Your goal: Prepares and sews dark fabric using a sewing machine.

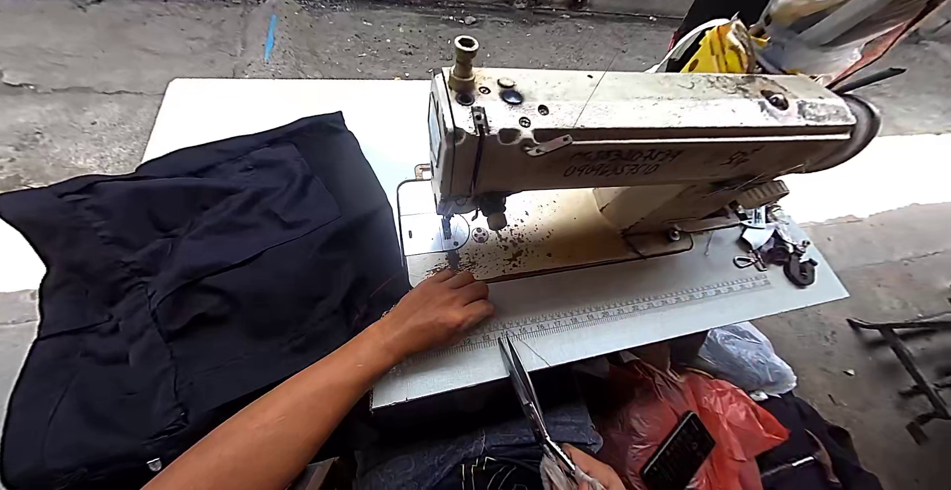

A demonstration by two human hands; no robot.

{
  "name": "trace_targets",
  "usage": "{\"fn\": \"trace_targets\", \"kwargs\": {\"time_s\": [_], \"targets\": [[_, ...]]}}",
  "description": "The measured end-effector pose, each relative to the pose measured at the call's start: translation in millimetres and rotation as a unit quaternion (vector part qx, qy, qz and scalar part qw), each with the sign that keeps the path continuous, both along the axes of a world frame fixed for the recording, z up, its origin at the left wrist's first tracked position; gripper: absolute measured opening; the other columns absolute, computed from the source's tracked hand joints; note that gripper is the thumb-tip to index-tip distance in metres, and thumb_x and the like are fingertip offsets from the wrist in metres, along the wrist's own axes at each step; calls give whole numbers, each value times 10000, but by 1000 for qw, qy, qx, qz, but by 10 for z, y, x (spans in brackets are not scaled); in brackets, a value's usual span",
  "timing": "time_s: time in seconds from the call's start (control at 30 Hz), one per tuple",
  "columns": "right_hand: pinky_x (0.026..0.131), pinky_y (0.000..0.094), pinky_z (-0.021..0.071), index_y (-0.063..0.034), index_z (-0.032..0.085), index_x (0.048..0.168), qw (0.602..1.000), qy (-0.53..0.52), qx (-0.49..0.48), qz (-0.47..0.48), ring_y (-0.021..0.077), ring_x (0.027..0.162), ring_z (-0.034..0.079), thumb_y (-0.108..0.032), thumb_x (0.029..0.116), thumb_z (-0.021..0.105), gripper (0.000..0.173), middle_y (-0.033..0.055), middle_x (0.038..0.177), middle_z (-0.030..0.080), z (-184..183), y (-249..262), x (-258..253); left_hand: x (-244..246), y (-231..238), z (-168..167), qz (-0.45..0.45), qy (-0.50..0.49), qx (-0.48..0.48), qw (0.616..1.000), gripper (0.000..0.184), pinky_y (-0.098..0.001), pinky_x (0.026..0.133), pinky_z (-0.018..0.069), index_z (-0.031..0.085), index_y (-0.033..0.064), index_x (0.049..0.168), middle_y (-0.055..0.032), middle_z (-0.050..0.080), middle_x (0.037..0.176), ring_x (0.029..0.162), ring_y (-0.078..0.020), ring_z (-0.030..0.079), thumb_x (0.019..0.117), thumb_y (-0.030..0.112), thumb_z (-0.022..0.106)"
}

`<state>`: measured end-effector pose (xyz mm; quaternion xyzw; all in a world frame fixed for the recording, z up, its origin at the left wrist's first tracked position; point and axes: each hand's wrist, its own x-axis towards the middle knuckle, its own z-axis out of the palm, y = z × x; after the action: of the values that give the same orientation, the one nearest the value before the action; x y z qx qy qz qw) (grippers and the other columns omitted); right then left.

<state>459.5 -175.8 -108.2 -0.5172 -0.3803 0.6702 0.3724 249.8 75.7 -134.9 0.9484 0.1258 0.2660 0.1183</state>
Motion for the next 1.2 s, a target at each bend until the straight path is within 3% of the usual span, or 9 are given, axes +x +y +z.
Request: {"fn": "trace_targets", "kwargs": {"time_s": [0.17,0.47,0.57,0.63,0.77,0.83,0.9,1.0,1.2], "targets": [[519,144,461,-202,593,867,995,12,3,-97,-43,518,530,-716,846,637,516,-147,617,559,-198,229,-274,-5,-13,28,-2,-5,-3,1000,187,-410,693,565,691,63,939,-113,706,861,825,-295,712,1019,146,545],[512,123,451,-201,624,840,985,-54,47,-157,-66,515,526,-475,911,717,298,-155,607,560,-213,248,-294,-3,5,44,8,-45,20,999,186,-373,708,556,680,69,947,-97,701,858,826,-270,704,1028,139,528],[475,126,453,-244,636,888,960,-190,138,-153,-77,503,502,-610,899,664,367,-159,616,544,-158,458,78,-41,-23,30,53,-184,45,981,149,-302,788,559,681,80,980,-82,717,883,858,-206,701,1030,153,562],[484,155,483,-156,658,947,899,-365,189,-150,-57,527,544,-487,917,691,333,-126,655,603,-1,761,400,-95,-34,-6,136,-322,-14,937,116,-238,843,554,658,34,989,-89,679,919,905,-135,668,1020,126,594],[590,529,492,12,687,1098,779,-596,170,-98,272,621,604,-329,862,750,420,124,747,655,287,1384,909,-336,305,297,373,-344,-383,772,159,-216,666,540,667,27,1075,9,667,862,714,-20,622,1020,166,614],[690,694,477,0,675,1207,748,-649,131,-47,453,770,658,-205,880,746,392,242,877,691,366,1629,978,-434,521,299,384,-172,-458,783,182,-350,658,507,712,23,1040,-63,683,847,692,-135,605,1022,185,630],[855,738,464,-27,709,1221,730,-677,88,22,502,1018,661,-181,933,719,327,264,1090,706,501,1801,897,-408,586,169,350,-23,-397,848,190,-522,837,546,754,58,1036,-108,725,972,927,-253,692,1013,193,623],[857,698,502,11,762,1053,679,-696,230,44,514,1092,634,-158,932,702,216,256,1156,691,493,1754,697,-297,543,-41,303,-5,-284,910,189,-530,814,518,777,101,1026,-109,695,969,1002,-315,653,1000,217,630],[796,190,552,-27,745,881,689,-539,483,-35,127,860,694,-189,935,638,202,110,870,721,-158,1661,89,-255,530,-103,290,-40,-273,917,228,-428,732,500,778,119,1014,-57,676,902,910,-249,641,1024,241,586]]}}
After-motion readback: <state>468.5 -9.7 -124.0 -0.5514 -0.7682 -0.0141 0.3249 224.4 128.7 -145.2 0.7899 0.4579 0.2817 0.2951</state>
